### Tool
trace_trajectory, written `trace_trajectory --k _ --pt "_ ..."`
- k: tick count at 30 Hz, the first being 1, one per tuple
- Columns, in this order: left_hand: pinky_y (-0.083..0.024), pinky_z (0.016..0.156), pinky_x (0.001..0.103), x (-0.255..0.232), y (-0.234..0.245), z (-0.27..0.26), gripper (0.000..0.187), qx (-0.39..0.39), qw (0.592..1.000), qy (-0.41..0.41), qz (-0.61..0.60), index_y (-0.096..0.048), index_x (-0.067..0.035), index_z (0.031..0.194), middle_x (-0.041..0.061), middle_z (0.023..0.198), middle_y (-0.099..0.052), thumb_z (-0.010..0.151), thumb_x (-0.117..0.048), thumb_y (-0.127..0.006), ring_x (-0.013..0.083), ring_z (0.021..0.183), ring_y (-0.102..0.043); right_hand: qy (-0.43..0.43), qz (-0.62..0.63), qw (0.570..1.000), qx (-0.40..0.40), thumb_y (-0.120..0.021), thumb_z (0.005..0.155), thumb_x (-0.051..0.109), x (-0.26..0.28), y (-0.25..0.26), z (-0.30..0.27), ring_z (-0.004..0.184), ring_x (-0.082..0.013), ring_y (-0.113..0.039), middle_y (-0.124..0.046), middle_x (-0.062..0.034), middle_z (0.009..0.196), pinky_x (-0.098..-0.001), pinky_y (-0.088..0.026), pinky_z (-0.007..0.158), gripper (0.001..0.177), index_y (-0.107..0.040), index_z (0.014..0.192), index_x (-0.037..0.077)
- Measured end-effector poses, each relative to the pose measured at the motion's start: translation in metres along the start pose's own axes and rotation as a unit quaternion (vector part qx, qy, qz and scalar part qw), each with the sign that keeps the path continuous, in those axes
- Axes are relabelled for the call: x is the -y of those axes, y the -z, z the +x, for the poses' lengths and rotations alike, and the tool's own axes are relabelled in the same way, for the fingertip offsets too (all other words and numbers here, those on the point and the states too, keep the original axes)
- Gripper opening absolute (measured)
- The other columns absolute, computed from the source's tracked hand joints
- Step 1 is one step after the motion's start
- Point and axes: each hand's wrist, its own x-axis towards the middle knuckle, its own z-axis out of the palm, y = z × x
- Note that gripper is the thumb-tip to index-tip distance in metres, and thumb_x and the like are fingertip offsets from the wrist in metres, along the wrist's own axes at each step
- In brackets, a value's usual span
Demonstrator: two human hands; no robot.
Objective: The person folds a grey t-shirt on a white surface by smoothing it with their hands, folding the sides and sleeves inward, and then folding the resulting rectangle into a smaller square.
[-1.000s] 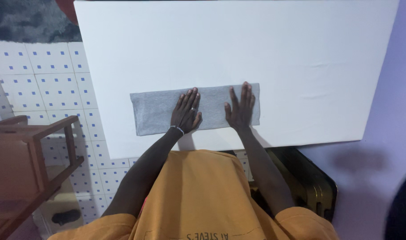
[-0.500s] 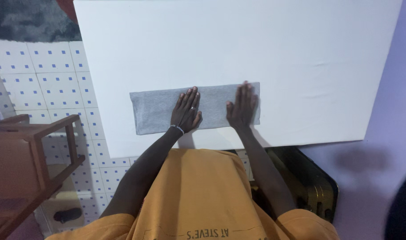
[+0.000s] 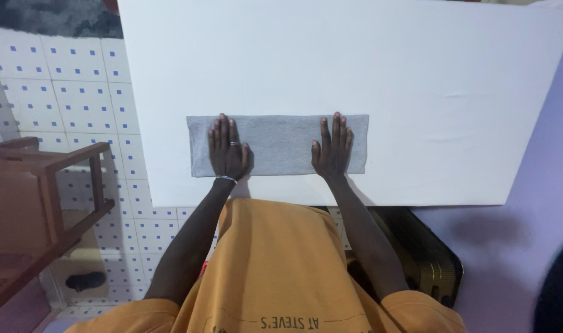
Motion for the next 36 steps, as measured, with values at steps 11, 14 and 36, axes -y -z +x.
trace_trajectory --k 11,14,36 --pt "-0.011 0.131 0.058 0.047 0.019 -0.003 0.071 -0.071 0.994 0.082 -0.029 -0.020 -0.004 0.166 0.026 0.172 -0.016 0.108 -0.039 -0.041 0.0421 0.162 -0.015 -0.029 0.032 0.999 -0.025 -0.031 0.112 0.038 -0.005 -0.002 -0.003 0.155 -0.0499 -0.027 -0.025 -0.0306 0.167 -0.0671 -0.025 0.123 0.056 -0.040 0.161 0.013" --pt "-0.007 0.131 0.058 0.060 0.028 -0.004 0.069 -0.046 0.993 0.107 -0.012 -0.021 -0.006 0.167 0.025 0.173 -0.016 0.109 -0.039 -0.038 0.0407 0.162 -0.013 -0.040 0.020 0.998 -0.034 -0.030 0.112 0.038 -0.018 -0.004 -0.006 0.155 -0.0493 -0.028 -0.025 -0.0306 0.167 -0.0659 -0.025 0.123 0.057 -0.039 0.162 0.012" --pt "-0.007 0.131 0.055 0.014 0.010 0.001 0.071 -0.018 1.000 0.025 0.000 -0.029 -0.005 0.164 0.022 0.172 -0.019 0.102 -0.034 -0.043 0.0382 0.161 -0.013 -0.094 0.019 0.995 -0.040 -0.026 0.115 0.039 -0.002 -0.015 -0.033 0.160 -0.0412 -0.024 -0.026 -0.0271 0.169 -0.0582 -0.021 0.129 0.065 -0.027 0.161 -0.006"
